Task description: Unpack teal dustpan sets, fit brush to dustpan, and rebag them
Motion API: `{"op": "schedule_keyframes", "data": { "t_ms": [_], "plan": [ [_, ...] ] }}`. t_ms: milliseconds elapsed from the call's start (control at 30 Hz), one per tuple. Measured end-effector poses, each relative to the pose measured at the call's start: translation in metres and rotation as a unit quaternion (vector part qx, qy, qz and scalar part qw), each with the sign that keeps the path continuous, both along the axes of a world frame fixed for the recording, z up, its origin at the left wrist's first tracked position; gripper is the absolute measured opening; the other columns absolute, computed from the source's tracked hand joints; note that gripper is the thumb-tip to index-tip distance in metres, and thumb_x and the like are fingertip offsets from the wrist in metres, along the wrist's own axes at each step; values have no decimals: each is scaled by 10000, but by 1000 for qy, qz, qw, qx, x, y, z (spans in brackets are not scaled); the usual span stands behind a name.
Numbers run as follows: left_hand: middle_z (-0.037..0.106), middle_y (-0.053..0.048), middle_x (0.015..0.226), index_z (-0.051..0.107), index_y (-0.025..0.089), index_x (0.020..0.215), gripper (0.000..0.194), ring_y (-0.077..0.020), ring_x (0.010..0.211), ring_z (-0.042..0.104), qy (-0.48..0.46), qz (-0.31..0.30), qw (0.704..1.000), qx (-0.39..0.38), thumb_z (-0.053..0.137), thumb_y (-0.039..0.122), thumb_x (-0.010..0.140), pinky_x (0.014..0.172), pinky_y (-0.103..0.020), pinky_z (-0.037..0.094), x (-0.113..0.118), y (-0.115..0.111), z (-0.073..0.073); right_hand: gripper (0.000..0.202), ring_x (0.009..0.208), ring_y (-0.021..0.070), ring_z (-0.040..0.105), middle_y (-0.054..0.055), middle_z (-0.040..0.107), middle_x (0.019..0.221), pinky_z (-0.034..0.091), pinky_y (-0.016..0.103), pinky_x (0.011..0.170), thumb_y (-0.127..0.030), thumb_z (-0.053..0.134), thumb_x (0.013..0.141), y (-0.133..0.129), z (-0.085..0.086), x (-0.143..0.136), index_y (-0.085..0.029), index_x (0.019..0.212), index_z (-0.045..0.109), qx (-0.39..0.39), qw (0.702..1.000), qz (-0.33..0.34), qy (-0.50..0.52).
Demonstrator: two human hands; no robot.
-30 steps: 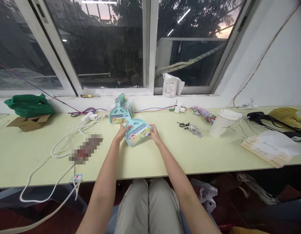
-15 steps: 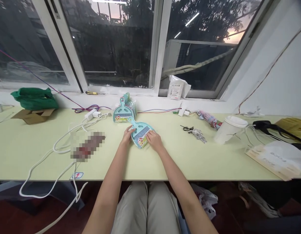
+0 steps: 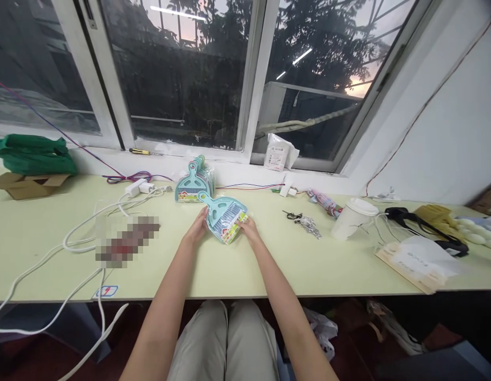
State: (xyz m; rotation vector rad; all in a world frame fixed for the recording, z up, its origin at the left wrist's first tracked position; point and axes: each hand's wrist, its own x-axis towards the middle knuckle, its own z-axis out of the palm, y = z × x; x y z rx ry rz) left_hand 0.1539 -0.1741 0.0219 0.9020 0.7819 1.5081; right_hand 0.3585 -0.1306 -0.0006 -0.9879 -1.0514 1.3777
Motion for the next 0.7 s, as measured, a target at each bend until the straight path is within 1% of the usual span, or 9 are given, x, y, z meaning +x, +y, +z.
{"op": "schedule_keyframes", "data": {
  "t_ms": [67, 133, 267, 333, 400, 467, 567, 633, 700],
  "plan": [
    [636, -52, 1225, 605, 281, 1219, 529, -180, 1016, 630, 40, -41, 998, -9, 743, 450, 737, 825, -289, 513, 1, -2, -2, 444, 753, 173, 693, -12, 711, 777, 571, 303, 715, -192, 848, 529, 2, 0, 6, -201, 880, 577, -34, 999, -11, 29],
    [643, -59, 1226, 586, 294, 1260, 596, -188, 1019, 635, 92, -70, 993, -25, 766, 448, 713, 850, -298, 499, 0, -3, -5, 450, 749, 171, 698, -16, 710, 772, 580, 304, 711, -146, 839, 538, 3, 1, 14, -210, 889, 565, -49, 997, -29, 47],
    [723, -93, 961, 594, 193, 1265, 693, -199, 809, 677, 186, -106, 977, -21, 789, 484, 667, 763, -317, 499, -4, -1, -12, 403, 733, 171, 703, 1, 725, 762, 586, 297, 714, -114, 826, 554, 4, 9, 27, -194, 878, 600, -51, 997, -23, 58],
    [724, -109, 846, 662, 130, 1144, 646, -208, 735, 677, 215, -116, 970, -13, 788, 520, 645, 703, -312, 494, -4, 1, -15, 376, 722, 175, 704, 12, 733, 755, 588, 298, 717, -114, 832, 547, 4, 13, 32, -175, 862, 635, -43, 998, -8, 48],
    [718, -121, 781, 714, 98, 960, 566, -208, 693, 670, 224, -112, 968, -17, 803, 534, 609, 674, -310, 492, -2, 1, -16, 355, 709, 176, 703, 15, 737, 746, 591, 296, 711, -124, 840, 539, 5, 16, 36, -164, 841, 660, -33, 999, 0, 38],
    [709, -116, 730, 720, 94, 809, 501, -194, 650, 654, 213, -83, 973, -24, 834, 514, 561, 657, -309, 492, 1, 1, -16, 338, 695, 173, 701, 16, 739, 742, 595, 287, 691, -136, 846, 532, 6, 18, 40, -160, 819, 671, -23, 999, 8, 36],
    [700, -107, 696, 703, 101, 709, 439, -160, 588, 619, 191, -7, 981, -27, 852, 478, 541, 607, -285, 475, -1, 0, -12, 334, 698, 178, 702, 26, 743, 749, 602, 285, 675, -152, 858, 521, 10, 18, 51, -161, 798, 672, -11, 999, 18, 43],
    [700, -99, 717, 698, 107, 727, 410, -137, 590, 608, 167, 86, 982, -25, 818, 481, 608, 593, -260, 464, -9, -2, -6, 338, 724, 183, 706, 35, 745, 775, 607, 289, 695, -162, 860, 523, 14, 17, 60, -161, 802, 669, 3, 998, 3, 62],
    [700, -80, 777, 699, 122, 833, 389, -134, 664, 628, 129, 187, 973, -38, 741, 491, 718, 630, -249, 476, -24, -6, 1, 335, 779, 180, 708, 39, 747, 827, 606, 291, 745, -164, 850, 545, 18, 14, 68, -163, 822, 660, 20, 994, -40, 97]
  ]
}}
